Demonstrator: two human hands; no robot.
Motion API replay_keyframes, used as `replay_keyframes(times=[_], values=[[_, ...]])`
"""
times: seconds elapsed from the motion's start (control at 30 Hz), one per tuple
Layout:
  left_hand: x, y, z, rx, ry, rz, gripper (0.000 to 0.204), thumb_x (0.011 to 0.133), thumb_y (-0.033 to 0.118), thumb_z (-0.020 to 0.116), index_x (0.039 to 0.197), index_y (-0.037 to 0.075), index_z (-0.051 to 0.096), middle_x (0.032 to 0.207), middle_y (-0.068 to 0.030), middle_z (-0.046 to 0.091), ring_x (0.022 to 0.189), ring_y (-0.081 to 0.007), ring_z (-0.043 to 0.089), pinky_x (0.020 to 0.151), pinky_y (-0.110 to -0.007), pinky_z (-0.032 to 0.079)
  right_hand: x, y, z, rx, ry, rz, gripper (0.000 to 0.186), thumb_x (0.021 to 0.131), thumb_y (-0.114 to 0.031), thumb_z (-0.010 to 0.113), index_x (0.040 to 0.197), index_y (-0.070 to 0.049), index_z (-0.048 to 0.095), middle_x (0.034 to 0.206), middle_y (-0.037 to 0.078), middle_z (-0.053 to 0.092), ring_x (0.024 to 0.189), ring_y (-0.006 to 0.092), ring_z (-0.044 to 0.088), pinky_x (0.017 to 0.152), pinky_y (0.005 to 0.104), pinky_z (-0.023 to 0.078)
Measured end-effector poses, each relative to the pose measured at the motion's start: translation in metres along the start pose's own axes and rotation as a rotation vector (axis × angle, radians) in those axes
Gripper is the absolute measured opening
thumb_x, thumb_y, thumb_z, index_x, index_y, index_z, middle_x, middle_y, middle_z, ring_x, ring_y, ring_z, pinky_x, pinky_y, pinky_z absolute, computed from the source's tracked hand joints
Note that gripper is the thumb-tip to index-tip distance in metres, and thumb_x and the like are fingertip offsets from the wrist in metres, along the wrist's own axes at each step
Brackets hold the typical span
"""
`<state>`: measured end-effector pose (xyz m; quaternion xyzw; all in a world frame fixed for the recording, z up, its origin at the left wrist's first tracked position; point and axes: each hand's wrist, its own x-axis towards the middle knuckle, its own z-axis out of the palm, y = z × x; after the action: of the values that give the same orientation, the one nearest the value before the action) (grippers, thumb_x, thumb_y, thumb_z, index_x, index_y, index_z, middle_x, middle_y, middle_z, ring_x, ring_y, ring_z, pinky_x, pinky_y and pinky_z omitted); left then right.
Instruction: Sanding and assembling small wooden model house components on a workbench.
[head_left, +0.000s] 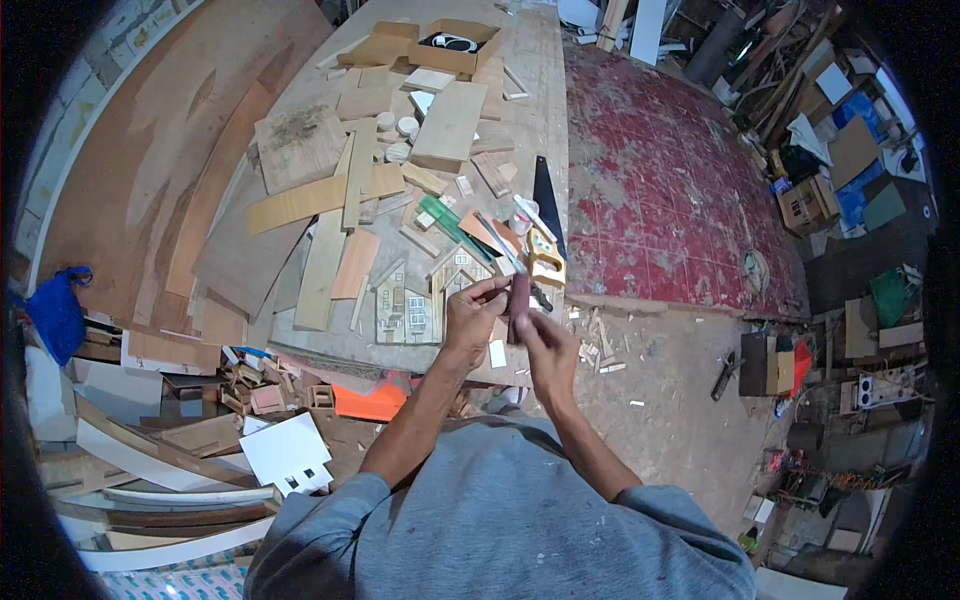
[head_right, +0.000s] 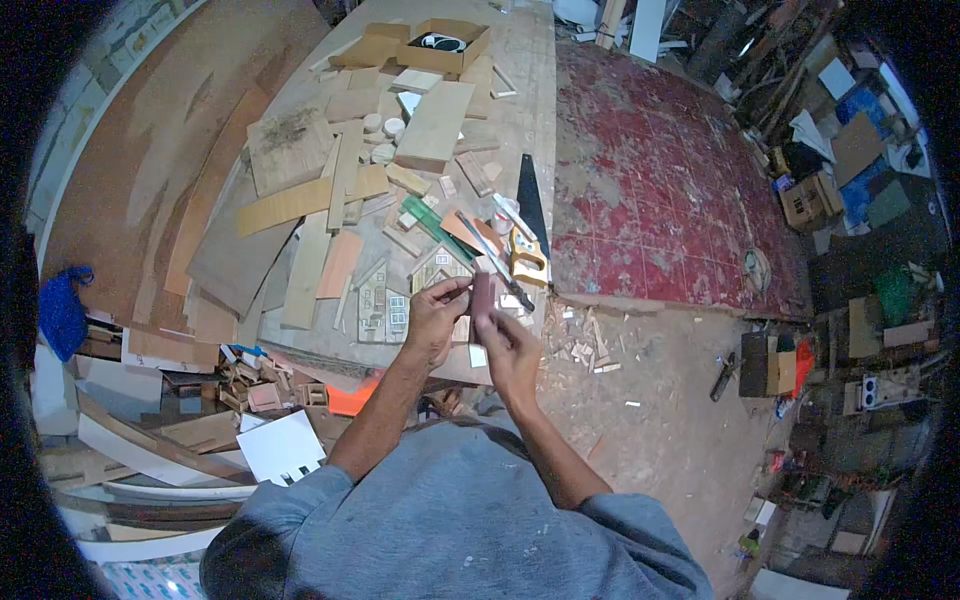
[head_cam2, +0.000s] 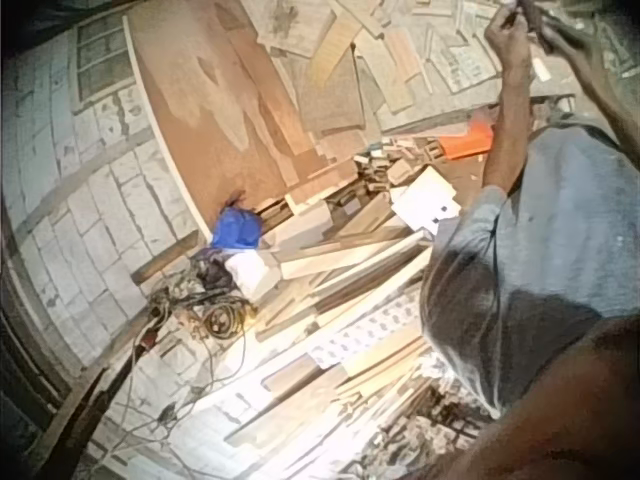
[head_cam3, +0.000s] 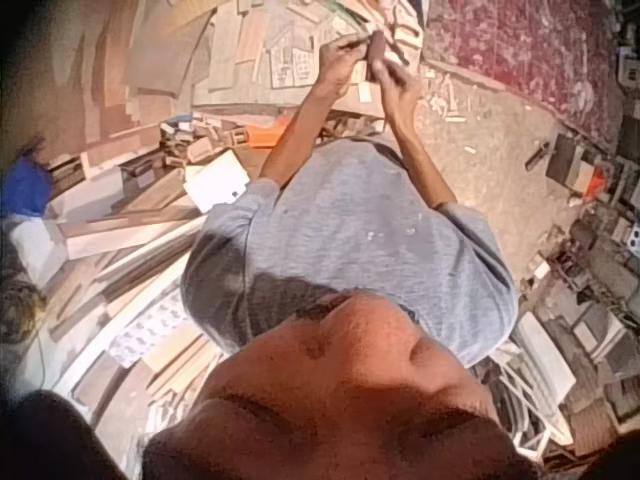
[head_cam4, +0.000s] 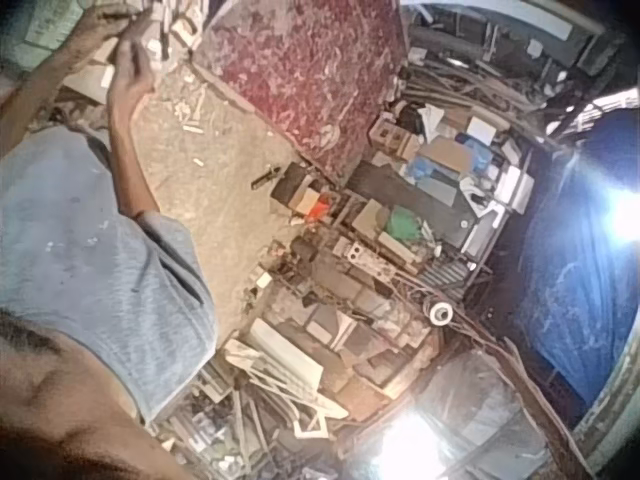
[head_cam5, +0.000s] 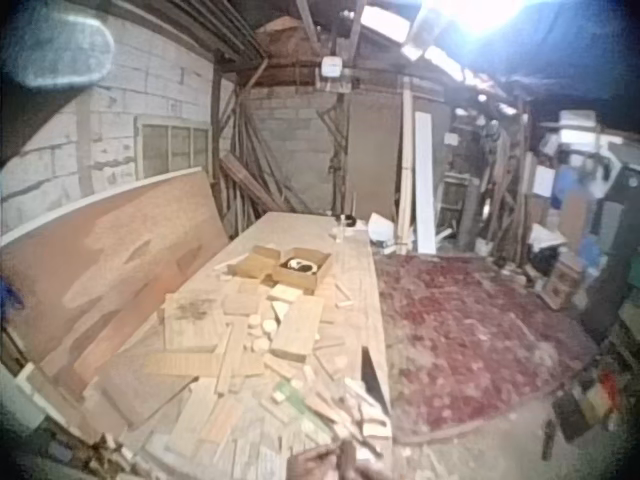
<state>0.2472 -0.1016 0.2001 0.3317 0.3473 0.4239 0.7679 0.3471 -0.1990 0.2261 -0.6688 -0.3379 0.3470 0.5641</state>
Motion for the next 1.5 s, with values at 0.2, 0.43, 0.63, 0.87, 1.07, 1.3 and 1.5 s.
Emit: replay_keyframes(times=[0.2, 0.43, 0.63, 0.87, 1.07, 1.3, 1.5], values=[[-0.003, 0.002, 0.0, -0.094, -0.013, -0.104, 0.031, 0.09, -0.003, 0.063, 0.121, -0.009, 0.06, 0.101, -0.0114, 0.066, 0.083, -0.0151, 0.064, 0.075, -0.027, 0.055, -0.011, 0.008, -0.033, 0.255, 0.108, 0.122, 0.034, 0.092, -0.016, 0.07, 0.116, 0.007, 0.065, 0.1, 0.012, 0.07, 0.089, 0.0144, 0.065, 0.078, 0.0286, 0.053], [-0.003, 0.002, 0.01, -0.121, -0.076, -0.097, 0.024, 0.091, -0.001, 0.063, 0.115, -0.006, 0.062, 0.1, -0.0093, 0.065, 0.087, -0.0149, 0.063, 0.079, -0.029, 0.054, -0.005, -0.002, -0.038, 0.306, 0.122, 0.126, 0.03, 0.091, -0.013, 0.07, 0.115, 0.004, 0.066, 0.1, 0.009, 0.069, 0.087, 0.0121, 0.063, 0.076, 0.0259, 0.05], [-0.006, 0.001, 0.015, -0.083, -0.082, -0.082, 0.024, 0.091, 0.0, 0.063, 0.115, -0.005, 0.062, 0.098, -0.0083, 0.065, 0.086, -0.0152, 0.064, 0.081, -0.029, 0.055, 0.001, -0.004, -0.039, 0.321, 0.088, 0.101, 0.034, 0.09, -0.014, 0.071, 0.116, 0.007, 0.065, 0.1, 0.012, 0.07, 0.088, 0.0147, 0.065, 0.078, 0.0283, 0.052], [-0.011, 0.008, 0.019, -0.05, -0.014, -0.112, 0.027, 0.09, -0.002, 0.063, 0.117, -0.008, 0.062, 0.105, -0.0132, 0.067, 0.089, -0.0194, 0.067, 0.081, -0.034, 0.059, 0.007, -0.011, -0.035, 0.34, 0.046, 0.092, 0.032, 0.09, -0.014, 0.072, 0.114, 0.006, 0.066, 0.1, 0.012, 0.07, 0.088, 0.0144, 0.065, 0.079, 0.0285, 0.053], [-0.013, 0.008, 0.019, -0.019, 0.007, -0.135, 0.028, 0.089, -0.002, 0.065, 0.116, -0.01, 0.062, 0.107, -0.017, 0.067, 0.09, -0.0207, 0.068, 0.078, -0.035, 0.059, 0.005, -0.013, -0.032, 0.343, 0.014, 0.071, 0.029, 0.09, -0.014, 0.071, 0.113, 0.005, 0.067, 0.098, 0.009, 0.07, 0.087, 0.013, 0.065, 0.078, 0.0276, 0.052], [-0.018, 0.002, 0.024, -0.04, -0.023, -0.045, 0.026, 0.089, -0.002, 0.066, 0.113, -0.011, 0.064, 0.106, -0.017, 0.067, 0.089, -0.0204, 0.068, 0.081, -0.034, 0.06, 0.005, -0.01, -0.032, 0.352, -0.055, 0.101, 0.028, 0.092, -0.015, 0.069, 0.113, 0.003, 0.067, 0.099, 0.008, 0.069, 0.087, 0.0121, 0.063, 0.078, 0.0271, 0.051], [-0.02, -0.007, 0.02, 0.249, -0.064, 0.177, 0.025, 0.089, -0.002, 0.065, 0.113, -0.009, 0.066, 0.104, -0.0151, 0.068, 0.092, -0.0204, 0.068, 0.082, -0.032, 0.06, 0.008, 0.0, -0.036, 0.464, -0.089, 0.144, 0.028, 0.092, -0.014, 0.069, 0.114, 0.003, 0.066, 0.101, 0.009, 0.069, 0.087, 0.0126, 0.063, 0.078, 0.0272, 0.051]])
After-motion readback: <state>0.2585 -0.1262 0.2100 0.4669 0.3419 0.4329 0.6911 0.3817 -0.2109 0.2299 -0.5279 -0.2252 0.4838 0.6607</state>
